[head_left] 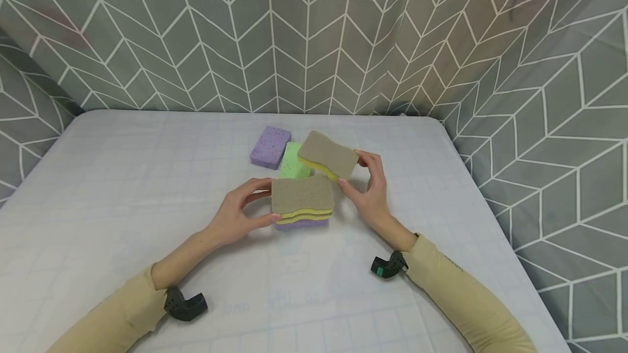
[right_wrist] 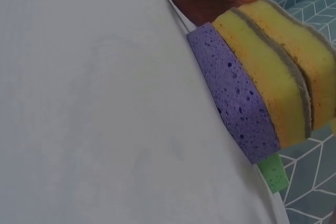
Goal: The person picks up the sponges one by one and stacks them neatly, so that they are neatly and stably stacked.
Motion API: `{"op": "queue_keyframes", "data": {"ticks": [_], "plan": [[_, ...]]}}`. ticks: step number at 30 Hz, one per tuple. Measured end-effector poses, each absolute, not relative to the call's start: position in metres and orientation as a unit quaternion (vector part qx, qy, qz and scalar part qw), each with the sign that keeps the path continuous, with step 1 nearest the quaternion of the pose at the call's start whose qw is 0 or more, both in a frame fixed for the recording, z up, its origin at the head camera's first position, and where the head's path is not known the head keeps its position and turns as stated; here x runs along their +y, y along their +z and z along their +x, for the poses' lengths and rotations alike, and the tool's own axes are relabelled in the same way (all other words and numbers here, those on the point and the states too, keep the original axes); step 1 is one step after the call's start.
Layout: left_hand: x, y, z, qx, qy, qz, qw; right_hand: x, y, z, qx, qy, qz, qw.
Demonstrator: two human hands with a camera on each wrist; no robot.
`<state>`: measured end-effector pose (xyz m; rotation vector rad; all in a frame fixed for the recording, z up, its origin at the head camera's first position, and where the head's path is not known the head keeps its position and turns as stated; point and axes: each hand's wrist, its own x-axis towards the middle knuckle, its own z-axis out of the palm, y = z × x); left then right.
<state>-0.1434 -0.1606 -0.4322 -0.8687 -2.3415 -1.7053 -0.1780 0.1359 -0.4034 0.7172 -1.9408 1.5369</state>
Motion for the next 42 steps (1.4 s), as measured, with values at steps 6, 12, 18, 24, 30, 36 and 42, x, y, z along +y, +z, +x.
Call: {"op": "queue_keyframes", "data": {"ticks": [6, 12, 18, 24, 30, 36, 42], "plan": [[-0.160, -0.431, -0.143, -0.769, -0.567, -0.290, 0.062, 0.138, -0.425, -0.188, -0.692, 0.596, 0.309, 0.267], [-0.157, -0.422, -0.139, -0.767, -0.569, -0.289, 0.060, 0.135, -0.432, -0.188, -0.680, 0.611, 0.321, 0.247], [-0.152, -0.401, -0.129, -0.769, -0.568, -0.287, 0.059, 0.133, -0.431, -0.184, -0.676, 0.617, 0.330, 0.233], [-0.155, -0.415, -0.135, -0.772, -0.564, -0.288, 0.063, 0.130, -0.431, -0.179, -0.671, 0.618, 0.351, 0.213], [-0.159, -0.430, -0.142, -0.776, -0.559, -0.286, 0.061, 0.127, -0.431, -0.175, -0.668, 0.622, 0.357, 0.198], [-0.160, -0.430, -0.142, -0.778, -0.555, -0.287, 0.059, 0.126, -0.433, -0.174, -0.664, 0.623, 0.372, 0.182], [-0.161, -0.429, -0.142, -0.779, -0.555, -0.285, 0.058, 0.125, -0.433, -0.173, -0.669, 0.615, 0.381, 0.170]]}}
